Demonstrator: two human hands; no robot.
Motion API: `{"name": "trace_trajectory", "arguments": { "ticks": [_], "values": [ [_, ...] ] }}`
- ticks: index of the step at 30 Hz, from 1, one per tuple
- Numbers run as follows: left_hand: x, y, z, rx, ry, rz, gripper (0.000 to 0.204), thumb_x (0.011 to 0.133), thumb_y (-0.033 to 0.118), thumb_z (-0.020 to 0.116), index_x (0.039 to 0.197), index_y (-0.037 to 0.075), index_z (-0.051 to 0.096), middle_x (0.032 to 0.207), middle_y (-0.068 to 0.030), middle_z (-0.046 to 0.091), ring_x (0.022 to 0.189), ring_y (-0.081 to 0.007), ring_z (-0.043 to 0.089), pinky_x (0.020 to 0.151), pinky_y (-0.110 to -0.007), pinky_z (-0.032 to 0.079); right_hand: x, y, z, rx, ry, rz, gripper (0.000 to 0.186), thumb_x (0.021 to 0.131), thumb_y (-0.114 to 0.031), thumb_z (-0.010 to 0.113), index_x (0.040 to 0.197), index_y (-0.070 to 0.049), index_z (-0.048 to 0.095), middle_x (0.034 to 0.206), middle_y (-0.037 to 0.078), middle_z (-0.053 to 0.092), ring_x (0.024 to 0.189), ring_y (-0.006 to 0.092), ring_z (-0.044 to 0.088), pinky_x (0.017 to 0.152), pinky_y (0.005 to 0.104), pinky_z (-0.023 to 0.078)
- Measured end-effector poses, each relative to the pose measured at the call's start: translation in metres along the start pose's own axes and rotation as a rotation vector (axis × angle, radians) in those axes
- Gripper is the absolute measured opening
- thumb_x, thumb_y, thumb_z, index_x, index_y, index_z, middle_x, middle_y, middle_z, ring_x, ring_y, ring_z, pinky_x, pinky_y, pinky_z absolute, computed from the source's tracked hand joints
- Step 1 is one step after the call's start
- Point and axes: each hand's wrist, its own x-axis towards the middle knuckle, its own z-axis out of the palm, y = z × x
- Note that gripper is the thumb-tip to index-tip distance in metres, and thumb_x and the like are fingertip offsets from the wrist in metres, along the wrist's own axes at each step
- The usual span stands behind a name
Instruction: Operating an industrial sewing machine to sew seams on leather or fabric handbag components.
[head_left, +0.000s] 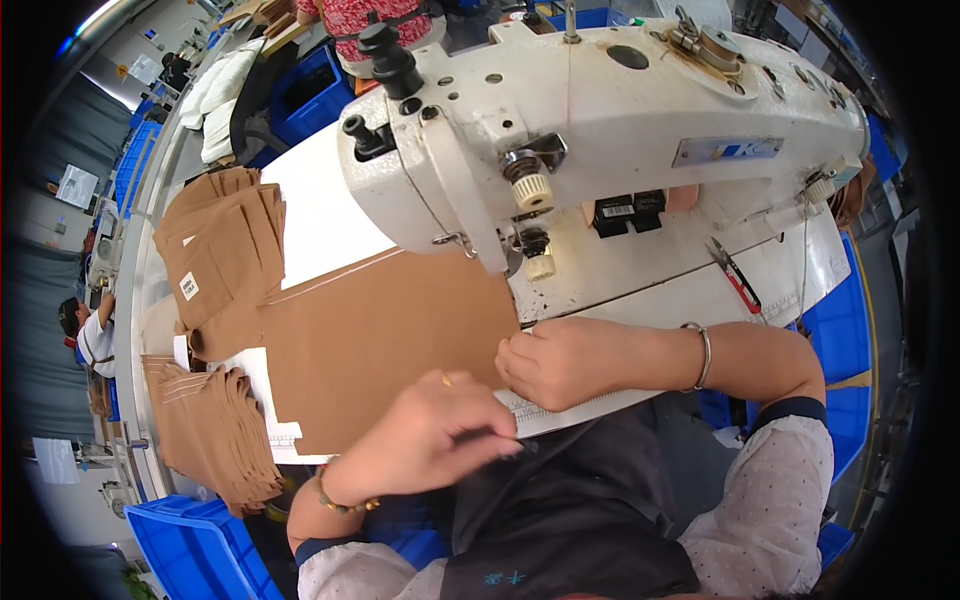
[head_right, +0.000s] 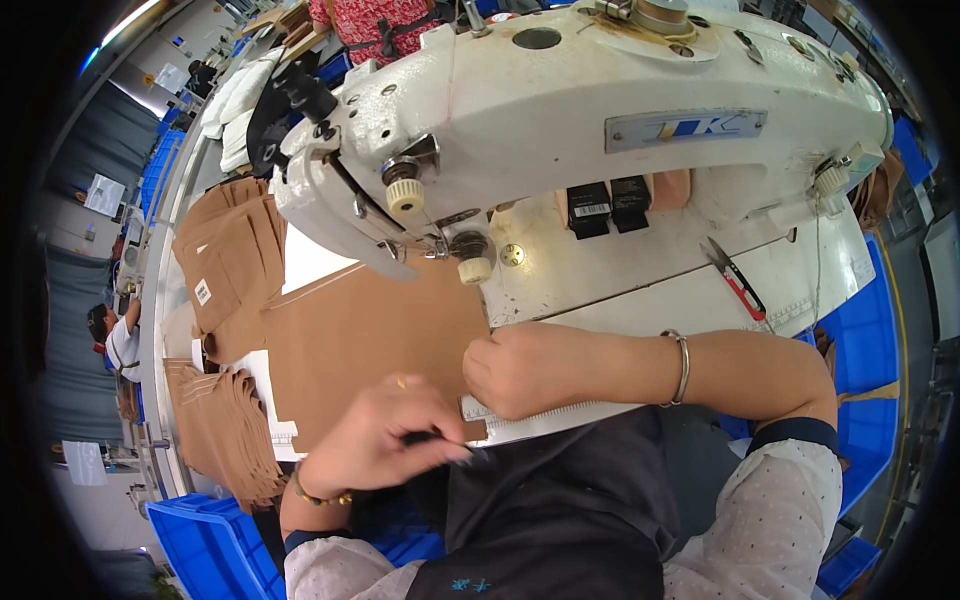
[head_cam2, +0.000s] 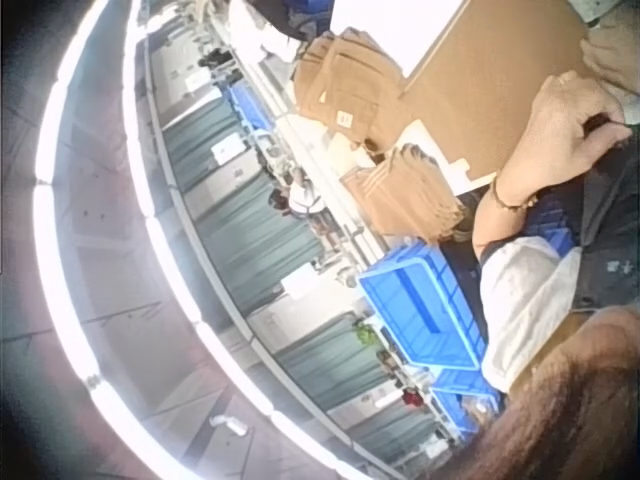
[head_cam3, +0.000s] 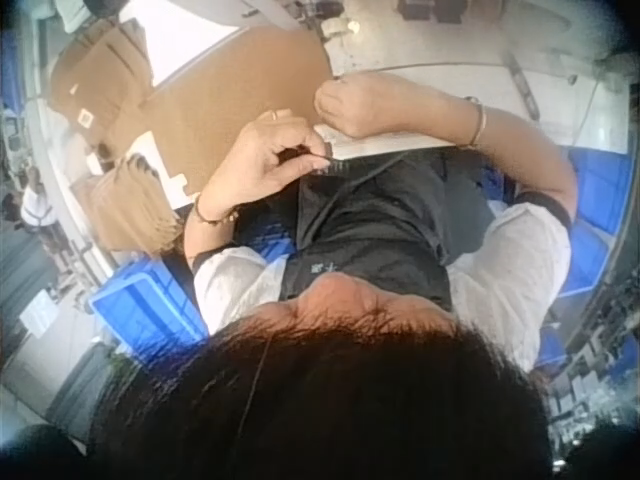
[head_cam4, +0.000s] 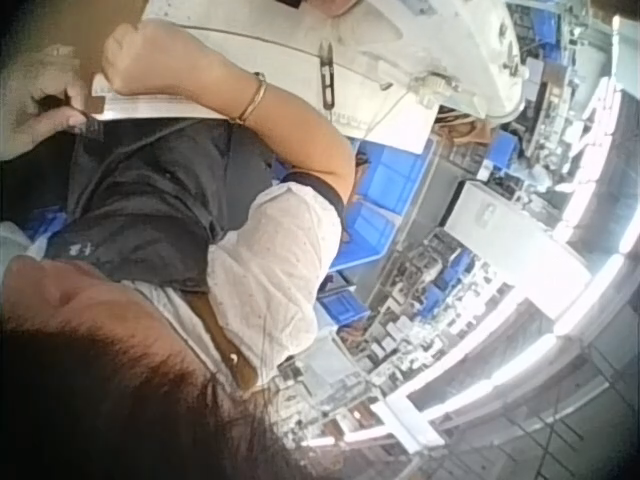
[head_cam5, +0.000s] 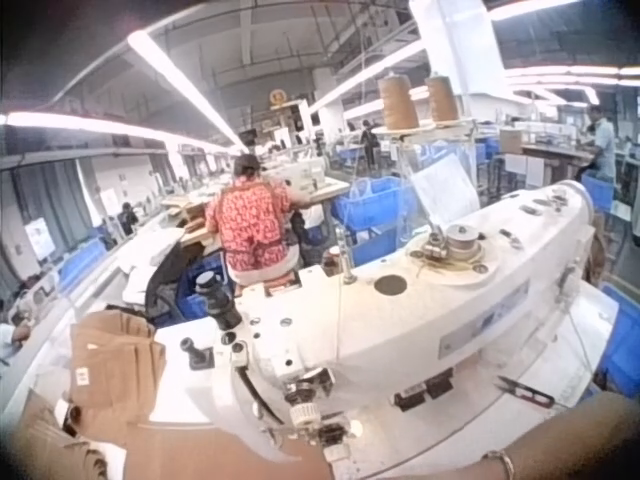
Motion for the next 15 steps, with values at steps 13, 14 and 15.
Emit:
{"name": "trace_trajectory", "arguments": {
  "ticks": [13,14,15],
  "values": [
    [0.021,0.001,0.036,-0.001,-0.21,0.102,0.009,0.09,0.017,0.073,0.089,0.012,0.066,0.083,0.001,0.066,0.084,-0.0202,0.062,0.084,-0.035,0.042,0.012,0.031,0.001,0.817,0.093,0.42,0.02,0.094,-0.031,0.067,0.095,-0.012,0.074,0.082,0.007,0.069,0.076,0.0277,0.067,0.065,0.0415,0.053],
    [0.023,-0.001,0.031,-0.031,-0.189,0.092,0.009,0.09,0.016,0.074,0.089,0.011,0.067,0.083,-0.0002,0.066,0.084,-0.0211,0.062,0.081,-0.035,0.043,0.015,0.03,0.002,0.821,0.094,0.418,0.02,0.094,-0.031,0.067,0.095,-0.012,0.074,0.082,0.007,0.069,0.076,0.0277,0.067,0.065,0.0415,0.053],
    [0.027,-0.005,0.025,-0.063,-0.172,0.085,0.009,0.089,0.015,0.075,0.088,0.01,0.068,0.084,-0.0014,0.067,0.083,-0.022,0.062,0.079,-0.036,0.044,0.017,0.028,0.004,0.914,0.22,0.507,0.021,0.095,-0.031,0.067,0.096,-0.011,0.074,0.081,0.009,0.069,0.076,0.0294,0.067,0.064,0.0417,0.052]
  ]
}}
